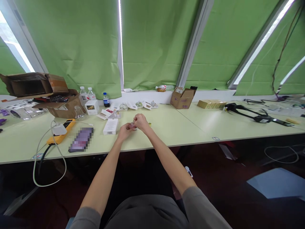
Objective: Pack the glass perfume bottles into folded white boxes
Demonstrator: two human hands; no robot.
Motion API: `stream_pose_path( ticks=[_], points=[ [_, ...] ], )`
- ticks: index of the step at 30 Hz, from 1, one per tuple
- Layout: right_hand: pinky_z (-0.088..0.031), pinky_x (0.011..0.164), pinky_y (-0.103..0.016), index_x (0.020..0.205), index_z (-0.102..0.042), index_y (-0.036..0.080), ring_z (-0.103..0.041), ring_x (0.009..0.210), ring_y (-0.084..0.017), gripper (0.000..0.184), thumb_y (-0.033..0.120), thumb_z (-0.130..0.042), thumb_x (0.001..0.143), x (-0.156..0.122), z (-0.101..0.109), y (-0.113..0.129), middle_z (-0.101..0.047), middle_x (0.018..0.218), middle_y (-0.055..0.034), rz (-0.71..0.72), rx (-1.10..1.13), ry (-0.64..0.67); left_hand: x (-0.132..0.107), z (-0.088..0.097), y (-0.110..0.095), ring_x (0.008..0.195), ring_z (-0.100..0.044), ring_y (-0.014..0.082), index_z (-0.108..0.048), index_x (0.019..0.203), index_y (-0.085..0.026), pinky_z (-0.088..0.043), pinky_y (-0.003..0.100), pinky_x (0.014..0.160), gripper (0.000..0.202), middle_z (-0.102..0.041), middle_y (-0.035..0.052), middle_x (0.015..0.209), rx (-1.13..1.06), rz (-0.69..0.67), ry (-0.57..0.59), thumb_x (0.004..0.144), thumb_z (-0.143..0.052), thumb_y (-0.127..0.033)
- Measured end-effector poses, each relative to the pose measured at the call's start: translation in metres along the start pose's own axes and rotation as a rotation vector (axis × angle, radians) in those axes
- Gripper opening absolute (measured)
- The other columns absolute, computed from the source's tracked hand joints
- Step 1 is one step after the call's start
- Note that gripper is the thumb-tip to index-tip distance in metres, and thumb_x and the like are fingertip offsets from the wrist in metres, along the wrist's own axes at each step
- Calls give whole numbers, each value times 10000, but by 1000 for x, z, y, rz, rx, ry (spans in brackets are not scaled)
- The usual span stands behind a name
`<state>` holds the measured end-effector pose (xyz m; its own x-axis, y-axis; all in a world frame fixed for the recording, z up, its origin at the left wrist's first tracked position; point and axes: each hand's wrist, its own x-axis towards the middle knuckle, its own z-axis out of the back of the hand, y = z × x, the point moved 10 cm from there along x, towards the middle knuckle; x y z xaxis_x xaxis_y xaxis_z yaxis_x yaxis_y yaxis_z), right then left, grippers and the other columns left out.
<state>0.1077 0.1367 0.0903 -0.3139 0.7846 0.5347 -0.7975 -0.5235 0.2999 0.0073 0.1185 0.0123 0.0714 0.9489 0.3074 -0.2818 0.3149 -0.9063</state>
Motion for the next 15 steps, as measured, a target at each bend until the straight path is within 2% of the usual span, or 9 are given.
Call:
stream_pose_path(
  ticks=[4, 9, 15],
  points=[
    [-338, 672, -276, 702, -602, 148, -492, 838, -216, 194, -1, -478, 708, 0, -1, 9, -596, 783, -105, 23, -95, 17, 1, 0, 2, 762, -636, 185, -659, 924, -170, -465, 273, 671, 268, -703, 47, 825, 18, -4, 10, 711, -682, -331],
    [-300, 602, -288, 644, -585, 163, -478, 690, -204, 197, -17, -504, 656, 10, -4, 6, -547, 661, -86, -30, -140, 125, 1, 1, 0, 759, -641, 193, -663, 915, -171, -462, 281, 685, 263, -709, 54, 826, 23, -25, -1, 712, -686, -335],
    [-261, 570, -278, 626, -602, 187, -475, 643, -184, 218, 0, -491, 634, 11, -2, -1, -504, 603, -54, -74, -72, 124, 3, 2, 5, 807, -644, 209, -668, 964, -177, -460, 290, 698, 285, -716, 62, 869, 46, -15, -1, 713, -668, -311]
  ],
)
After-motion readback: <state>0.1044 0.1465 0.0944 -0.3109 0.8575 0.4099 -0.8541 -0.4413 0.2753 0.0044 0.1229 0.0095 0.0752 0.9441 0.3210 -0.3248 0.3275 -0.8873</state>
